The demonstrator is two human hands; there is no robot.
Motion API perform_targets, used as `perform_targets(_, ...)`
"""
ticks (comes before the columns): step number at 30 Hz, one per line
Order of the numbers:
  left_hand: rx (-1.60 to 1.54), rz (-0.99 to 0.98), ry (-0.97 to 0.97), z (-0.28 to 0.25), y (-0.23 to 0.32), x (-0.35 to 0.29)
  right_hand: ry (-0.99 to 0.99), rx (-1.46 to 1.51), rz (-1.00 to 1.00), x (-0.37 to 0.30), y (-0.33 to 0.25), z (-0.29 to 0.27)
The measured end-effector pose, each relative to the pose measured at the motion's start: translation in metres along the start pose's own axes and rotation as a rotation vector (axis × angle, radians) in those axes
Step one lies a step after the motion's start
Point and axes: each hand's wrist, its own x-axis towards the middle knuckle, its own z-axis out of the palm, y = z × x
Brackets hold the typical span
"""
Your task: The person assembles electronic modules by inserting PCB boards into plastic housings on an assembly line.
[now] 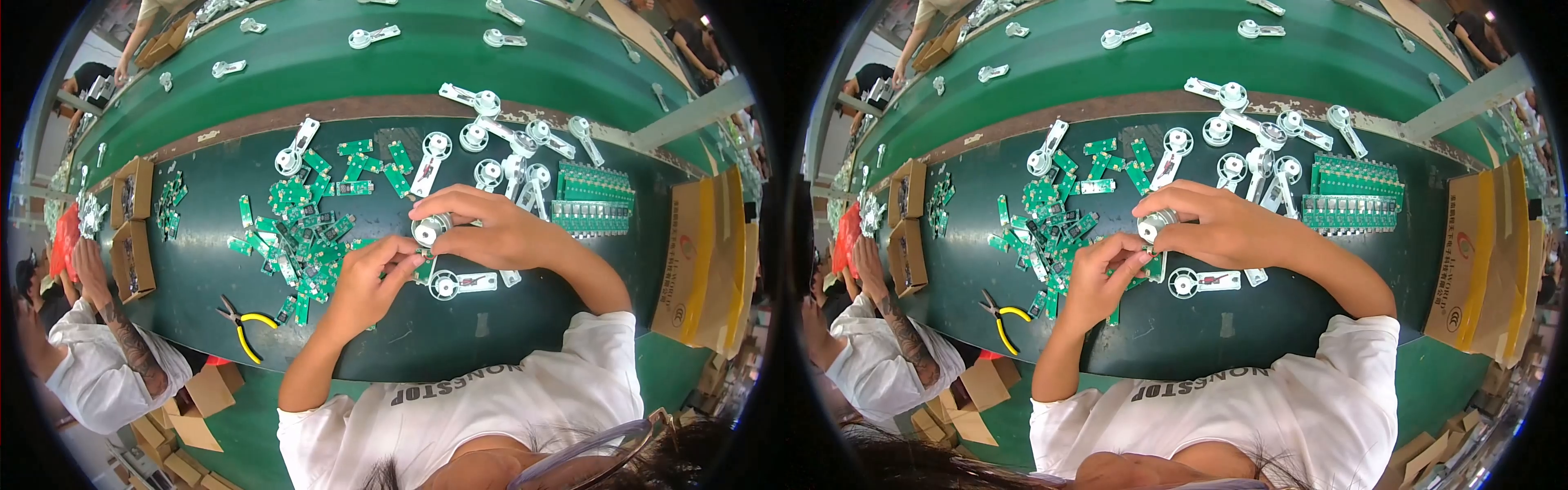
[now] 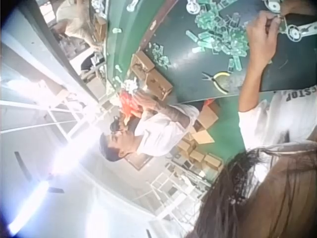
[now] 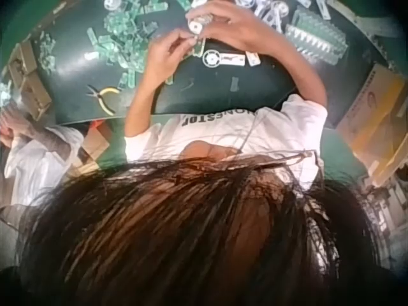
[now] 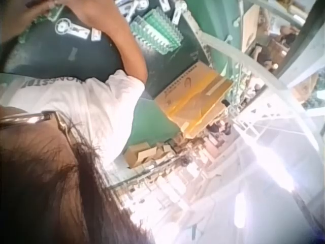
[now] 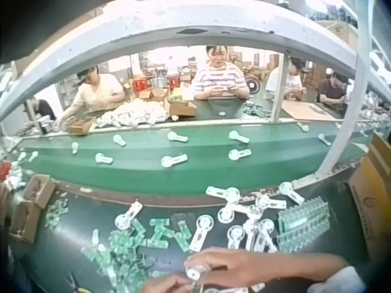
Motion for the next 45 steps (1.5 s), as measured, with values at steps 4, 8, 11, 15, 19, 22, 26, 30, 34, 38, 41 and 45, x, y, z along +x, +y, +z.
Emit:
perform_targets(4,-0.043,-0.044,-0.016,0.0,-0.001,0.0,0.043,-0.042,-0.066,0.002,-0.001,0.002)
perform_targets(8,-0.224,-0.1,-0.012,0.0,-0.005,0.0,0.05,-0.06,-0.067,0.002,-0.002,0.001)
perform_targets(11,-0.305,-0.101,-0.013,0.001,-0.005,0.001,0.091,-0.037,-0.076,0.001,0.001,0.003)
perform_targets(15,-0.113,-0.017,0.038,0.007,-0.007,0.002,0.086,-0.058,-0.098,0.003,-0.003,-0.001)
perform_targets(19,-0.232,-0.025,0.0,0.007,-0.011,0.001,0.063,-0.001,-0.094,0.003,-0.001,-0.002)
perform_targets(22,-0.34,-0.085,-0.041,0.005,-0.01,0.001,0.031,0.021,-0.077,0.003,0.0,-0.004)
perform_targets(26,-0.273,-0.094,-0.105,0.001,-0.006,0.001,0.046,-0.045,-0.122,0.0,0.003,0.001)
perform_targets(30,-0.322,-0.154,-0.09,0.003,0.003,0.002,0.013,-0.081,-0.053,0.001,-0.005,0.001)
perform_targets(34,-0.23,-0.06,-0.084,0.003,-0.009,0.001,-0.035,0.009,0.077,0.0,-0.008,0.0)
perform_targets(38,-0.449,-0.175,-0.022,0.007,-0.005,0.0,0.001,-0.09,-0.078,0.001,-0.003,0.0)
perform_targets(41,-0.504,-0.208,0.033,0.011,0.011,0.002,0.039,-0.168,-0.085,0.001,-0.002,0.005)
perform_targets(45,-0.507,-0.207,-0.004,0.012,-0.003,0.0,0.16,-0.519,-0.183,0.002,-0.014,0.018)
